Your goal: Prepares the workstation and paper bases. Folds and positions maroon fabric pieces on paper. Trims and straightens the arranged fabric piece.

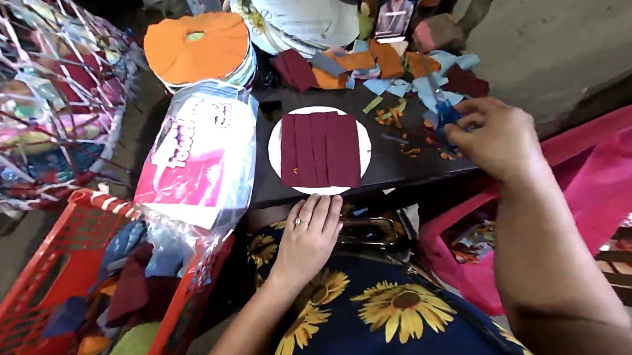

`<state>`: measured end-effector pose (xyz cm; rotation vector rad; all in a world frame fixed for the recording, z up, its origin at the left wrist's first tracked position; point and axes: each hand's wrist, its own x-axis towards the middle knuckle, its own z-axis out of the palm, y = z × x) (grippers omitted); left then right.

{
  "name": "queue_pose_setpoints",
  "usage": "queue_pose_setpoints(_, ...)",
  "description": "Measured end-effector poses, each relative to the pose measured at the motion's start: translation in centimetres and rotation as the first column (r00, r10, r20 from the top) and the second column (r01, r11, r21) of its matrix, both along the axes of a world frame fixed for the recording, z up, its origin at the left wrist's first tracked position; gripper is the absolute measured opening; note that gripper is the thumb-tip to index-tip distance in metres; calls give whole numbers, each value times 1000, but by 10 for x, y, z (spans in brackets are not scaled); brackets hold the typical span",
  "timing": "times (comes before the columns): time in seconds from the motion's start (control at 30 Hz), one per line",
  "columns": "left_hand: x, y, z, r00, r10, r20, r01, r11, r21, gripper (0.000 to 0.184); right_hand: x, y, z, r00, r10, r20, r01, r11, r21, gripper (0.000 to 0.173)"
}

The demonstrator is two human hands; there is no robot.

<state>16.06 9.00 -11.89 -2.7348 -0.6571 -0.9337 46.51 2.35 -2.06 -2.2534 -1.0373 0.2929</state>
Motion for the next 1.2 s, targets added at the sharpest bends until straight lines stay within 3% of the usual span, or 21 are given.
queue_pose_setpoints(0.1, 2, 0, 2, 999, -28, 36, 26, 998, 53, 30, -3, -1, -7, 989, -14, -145, 28, 994, 101, 45)
queue_pose_setpoints(0.23, 18, -3, 8, 998, -49, 36, 46, 996, 74, 28, -13, -9, -20, 941, 150, -304, -55, 952, 300, 36)
queue_pose_setpoints(0.53, 49, 2, 21, 988, 116, -103, -106, 990, 98, 34, -44, -29, -34, 752, 368, -548, -139, 900, 413, 30)
queue_pose_setpoints(0.7, 33, 13, 18, 996, 62, -64, -54, 992, 111, 31, -51, -47, -56, 540, 537, -648, -213, 832, 512, 50)
queue_pose_setpoints(0.8, 11, 24, 13, 1000, -11, -1, 11, 990, 142, 28, -46, -56, -74, 326, 652, -685, -326, 757, 566, 71)
queue_pose_setpoints(0.9, -16, 37, 8, 998, -48, 34, 41, 985, 169, 26, -46, -66, -83, 217, 683, -697, -421, 710, 565, 76)
queue_pose_setpoints(1.1, -32, 27, 8, 992, -1, 126, -2, 1000, 25, 32, -57, -74, -91, 186, 674, -715, -469, 701, 538, 77)
queue_pose_setpoints(1.2, -4, 3, 22, 999, -3, 33, 6, 996, -94, 45, -61, -72, -95, 212, 679, -703, -453, 705, 545, 77)
